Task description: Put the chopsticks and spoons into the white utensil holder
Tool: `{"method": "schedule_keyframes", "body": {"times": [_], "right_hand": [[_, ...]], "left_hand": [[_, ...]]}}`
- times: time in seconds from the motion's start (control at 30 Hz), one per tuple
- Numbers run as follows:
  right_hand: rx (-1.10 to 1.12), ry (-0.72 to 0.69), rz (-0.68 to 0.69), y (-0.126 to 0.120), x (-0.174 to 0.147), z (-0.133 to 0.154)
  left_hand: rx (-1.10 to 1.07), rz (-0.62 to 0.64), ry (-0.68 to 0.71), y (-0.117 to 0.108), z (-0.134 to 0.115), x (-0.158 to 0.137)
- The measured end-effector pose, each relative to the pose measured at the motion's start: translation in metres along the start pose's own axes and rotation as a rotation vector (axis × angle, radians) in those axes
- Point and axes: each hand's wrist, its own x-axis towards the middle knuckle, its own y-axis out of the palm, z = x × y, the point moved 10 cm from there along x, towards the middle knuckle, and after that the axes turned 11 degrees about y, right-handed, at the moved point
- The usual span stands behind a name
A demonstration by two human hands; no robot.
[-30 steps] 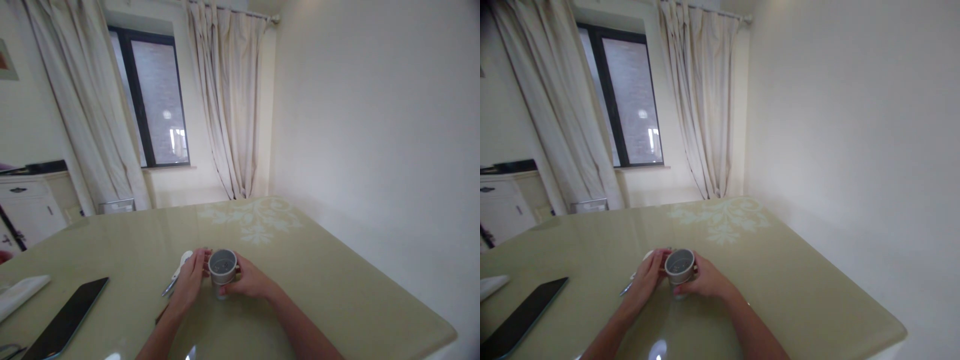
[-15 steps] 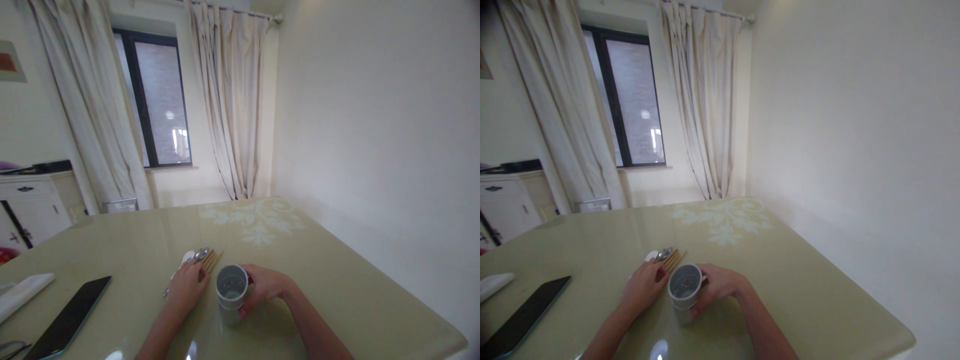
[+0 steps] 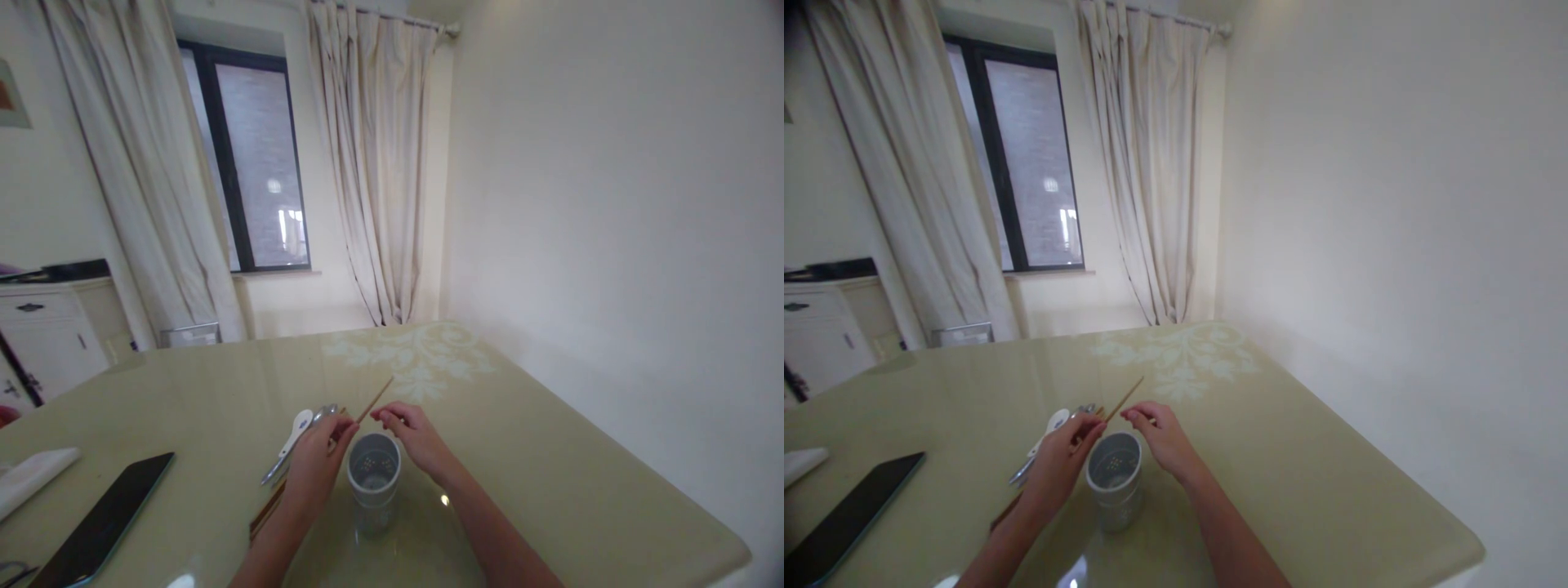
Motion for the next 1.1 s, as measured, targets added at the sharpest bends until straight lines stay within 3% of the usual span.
{"method": "schedule_keyframes", "body": {"times": [0.13, 0.2, 0.37, 0.43, 0.5, 0.63, 0.83, 0.97, 1.1], "right_hand": [[0.165, 0.004, 0.030, 0.018, 0.000, 0.000], [0.243, -0.023, 0.005, 0.012, 0.000, 0.006], [0.570, -0.167, -0.387, -0.064, -0.010, 0.016], [0.695, -0.209, -0.484, -0.090, -0.016, 0.016], [0.747, -0.228, -0.498, -0.100, -0.019, 0.018], [0.585, -0.227, -0.360, -0.077, -0.018, 0.029], [0.313, -0.136, -0.109, -0.016, -0.012, 0.027], [0.216, -0.108, -0.144, -0.014, -0.008, 0.018], [0.192, 0.020, -0.195, -0.015, 0.000, -0.010]], "left_hand": [[-0.016, -0.019, 0.130, 0.003, -0.014, -0.001], [-0.005, -0.035, 0.164, 0.001, -0.014, 0.000], [0.188, -0.100, 0.085, -0.020, 0.011, 0.003], [0.342, 0.009, -0.006, -0.020, 0.025, 0.002], [0.497, 0.177, -0.096, -0.014, 0.038, -0.002], [0.637, 0.388, -0.208, -0.005, 0.051, -0.011], [0.621, 0.422, -0.243, 0.001, 0.052, -0.014], [0.601, 0.410, -0.207, 0.005, 0.045, -0.013], [0.463, 0.304, -0.113, 0.011, 0.027, -0.006]]}}
